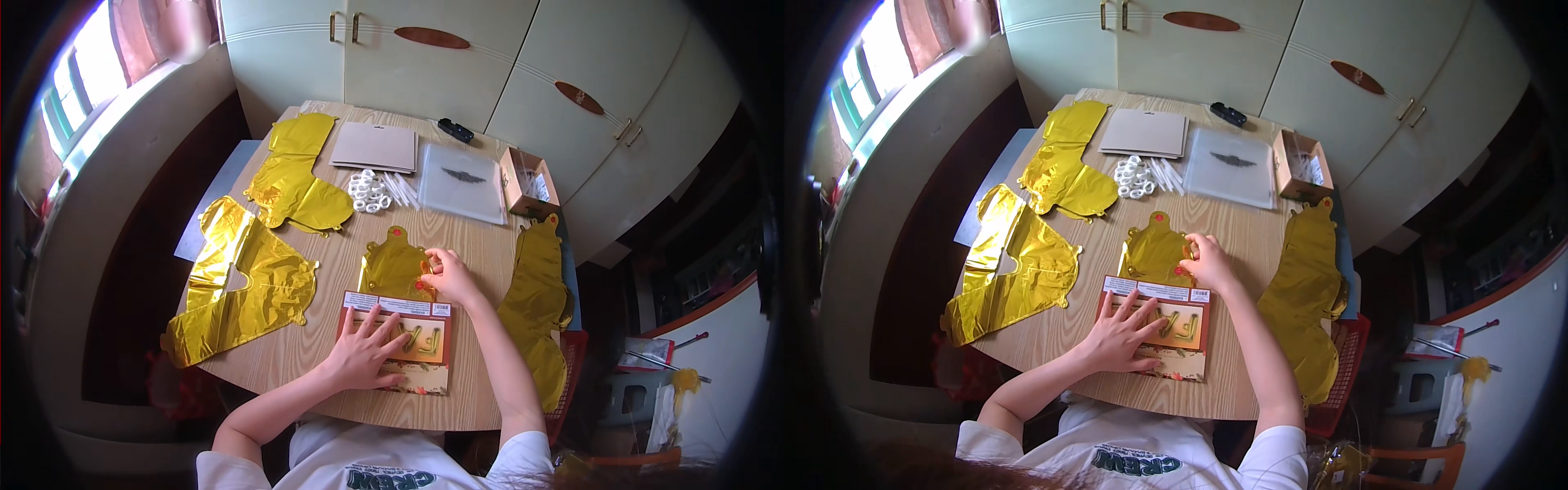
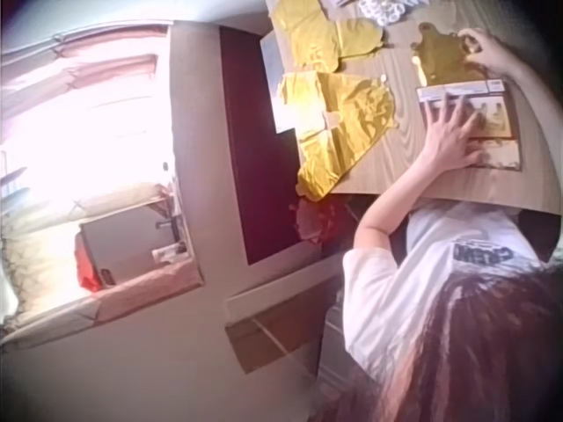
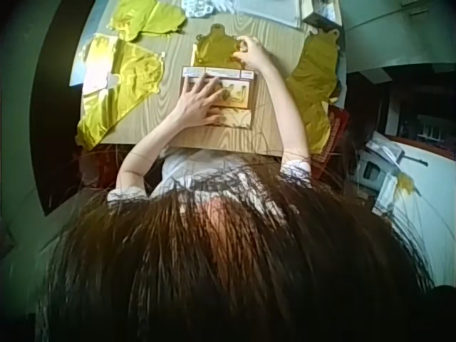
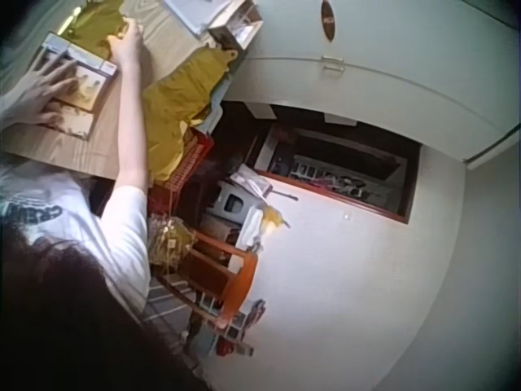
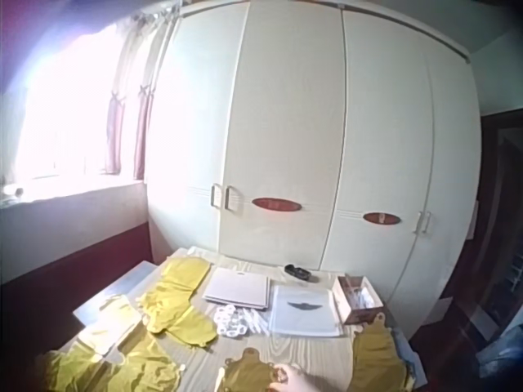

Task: Folding gold foil balloons and placing them into individual packaging sleeves with paper inserts.

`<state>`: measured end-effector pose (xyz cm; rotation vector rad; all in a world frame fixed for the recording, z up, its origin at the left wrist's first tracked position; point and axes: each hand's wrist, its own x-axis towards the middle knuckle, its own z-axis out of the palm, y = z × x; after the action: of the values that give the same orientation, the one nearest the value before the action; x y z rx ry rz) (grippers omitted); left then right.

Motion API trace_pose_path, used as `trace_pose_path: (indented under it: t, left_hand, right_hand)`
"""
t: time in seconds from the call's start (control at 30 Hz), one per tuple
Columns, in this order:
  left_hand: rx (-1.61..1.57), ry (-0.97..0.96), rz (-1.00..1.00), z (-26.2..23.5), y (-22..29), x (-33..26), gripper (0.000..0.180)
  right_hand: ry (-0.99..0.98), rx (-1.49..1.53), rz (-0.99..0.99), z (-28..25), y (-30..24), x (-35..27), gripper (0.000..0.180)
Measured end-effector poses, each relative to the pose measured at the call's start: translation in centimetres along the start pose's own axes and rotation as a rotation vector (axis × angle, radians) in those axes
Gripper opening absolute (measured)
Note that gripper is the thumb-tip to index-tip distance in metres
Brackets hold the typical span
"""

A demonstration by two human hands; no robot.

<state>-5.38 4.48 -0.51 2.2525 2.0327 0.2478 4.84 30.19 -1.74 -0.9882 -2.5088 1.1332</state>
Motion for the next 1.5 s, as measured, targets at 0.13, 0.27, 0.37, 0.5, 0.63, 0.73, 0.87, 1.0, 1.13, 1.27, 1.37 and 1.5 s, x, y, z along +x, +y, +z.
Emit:
trace_pose_path:
  t: [0.13, 0.27, 0.37, 0.5, 0.63, 0.73, 0.87, 1.0, 1.13, 1.27, 1.37, 1.5]
  left_hand:
    - [0.011, 0.0, 0.004, 0.0, 0.0, 0.0, 0.079]
    - [0.006, -0.002, -0.005, 0.5, -0.1, -0.1, 0.08]
    - [0.013, -0.007, -0.009, 0.5, -0.1, -0.1, 0.08]
    - [0.019, -0.011, -0.009, 0.5, 0.0, -0.1, 0.081]
    - [0.024, -0.008, -0.01, 0.5, 0.0, -0.2, 0.081]
    - [0.01, 0.012, -0.007, 0.5, 0.0, -0.3, 0.081]
    - [0.013, 0.009, 0.001, 0.5, 0.0, -0.1, 0.081]
    - [0.018, -0.01, -0.014, 0.5, 0.0, -0.2, 0.081]
    - [0.009, 0.011, -0.016, 0.7, 0.0, -0.3, 0.081]
    - [0.013, 0.013, 0.015, 0.2, 0.4, -0.4, 0.08]
    - [0.009, 0.021, 0.016, 0.1, 0.5, -0.6, 0.081]
    - [0.008, 0.019, 0.016, 0.3, 0.4, -0.7, 0.081]
  right_hand:
    - [0.046, 0.09, 0.093, 0.5, 1.1, 1.4, 0.061]
    - [-0.039, 0.197, 0.182, 1.0, 2.1, 2.5, 0.065]
    - [0.006, 0.182, 0.164, 1.2, 2.0, 2.4, 0.062]
    - [-0.07, 0.569, 0.004, 0.9, 1.9, 1.4, 0.046]
    - [-0.302, 0.601, 0.147, -0.6, 1.2, 0.1, 0.029]
    - [-0.276, 0.74, 0.192, -0.7, -0.4, -1.2, 0.027]
    - [-0.248, 0.776, 0.124, -0.3, 0.7, -0.8, 0.028]
    - [-0.328, 0.719, -0.034, -0.6, -0.2, -1.5, 0.035]
    - [-0.24, 0.504, -0.079, -0.3, -0.4, -1.5, 0.045]
    - [-0.221, 0.515, -0.067, 0.4, 1.1, -1.0, 0.043]
    - [-0.2, 0.493, -0.088, 0.8, 1.7, -0.6, 0.04]
    - [-0.185, 0.506, -0.112, 1.1, 1.7, -0.7, 0.036]
